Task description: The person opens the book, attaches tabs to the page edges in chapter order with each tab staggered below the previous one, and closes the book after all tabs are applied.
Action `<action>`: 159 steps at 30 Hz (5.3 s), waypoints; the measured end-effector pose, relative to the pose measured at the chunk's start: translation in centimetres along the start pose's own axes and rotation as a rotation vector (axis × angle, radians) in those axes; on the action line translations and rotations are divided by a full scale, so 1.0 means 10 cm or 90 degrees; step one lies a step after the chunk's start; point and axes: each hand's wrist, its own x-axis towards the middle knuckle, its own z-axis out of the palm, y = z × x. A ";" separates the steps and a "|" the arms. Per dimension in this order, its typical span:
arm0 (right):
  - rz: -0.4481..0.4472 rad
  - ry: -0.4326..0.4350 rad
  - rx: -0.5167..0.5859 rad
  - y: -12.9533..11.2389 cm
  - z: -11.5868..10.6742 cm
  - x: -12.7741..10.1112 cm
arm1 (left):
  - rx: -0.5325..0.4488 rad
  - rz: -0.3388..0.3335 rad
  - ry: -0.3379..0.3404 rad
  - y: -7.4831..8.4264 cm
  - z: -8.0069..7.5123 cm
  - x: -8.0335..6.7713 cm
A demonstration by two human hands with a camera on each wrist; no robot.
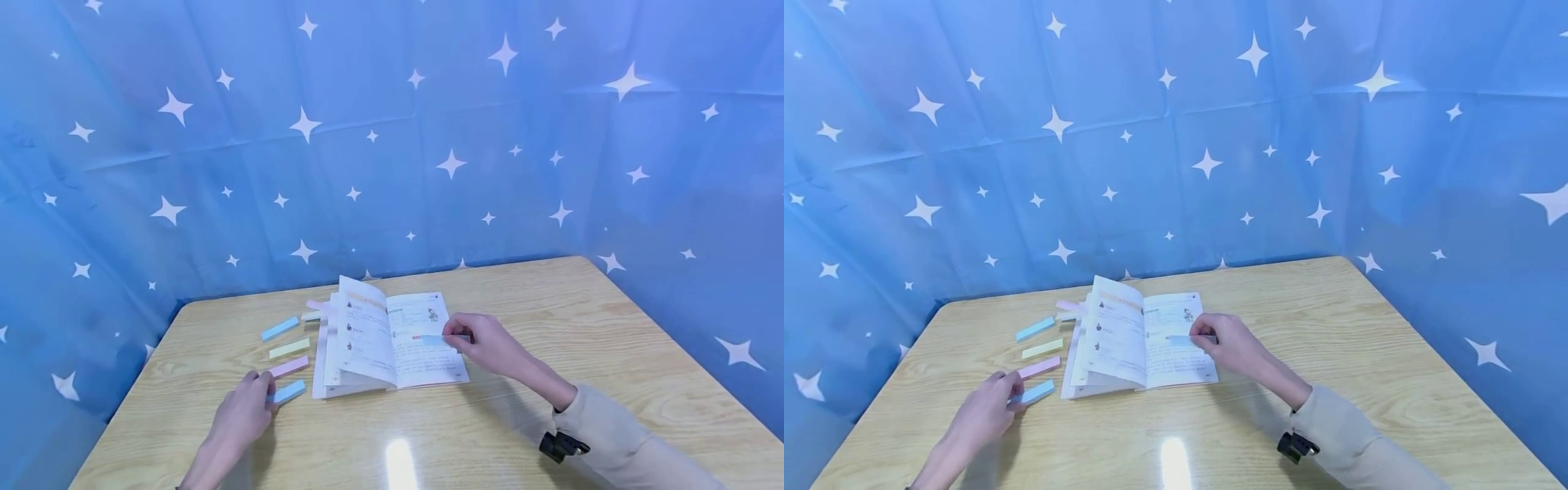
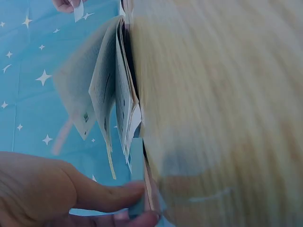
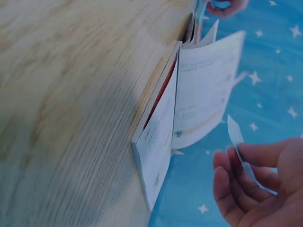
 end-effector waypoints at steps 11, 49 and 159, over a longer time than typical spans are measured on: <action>0.008 -0.039 0.050 0.04 -0.09 0.08 | 0.047 0.047 0.138 0.45 -0.15 0.08; 0.327 -0.130 0.112 0.52 -0.09 0.11 | 0.207 0.274 -0.090 2.16 0.73 0.68; 0.133 -0.073 -0.123 -0.08 0.12 0.06 | 0.052 0.303 -0.127 1.51 0.55 0.55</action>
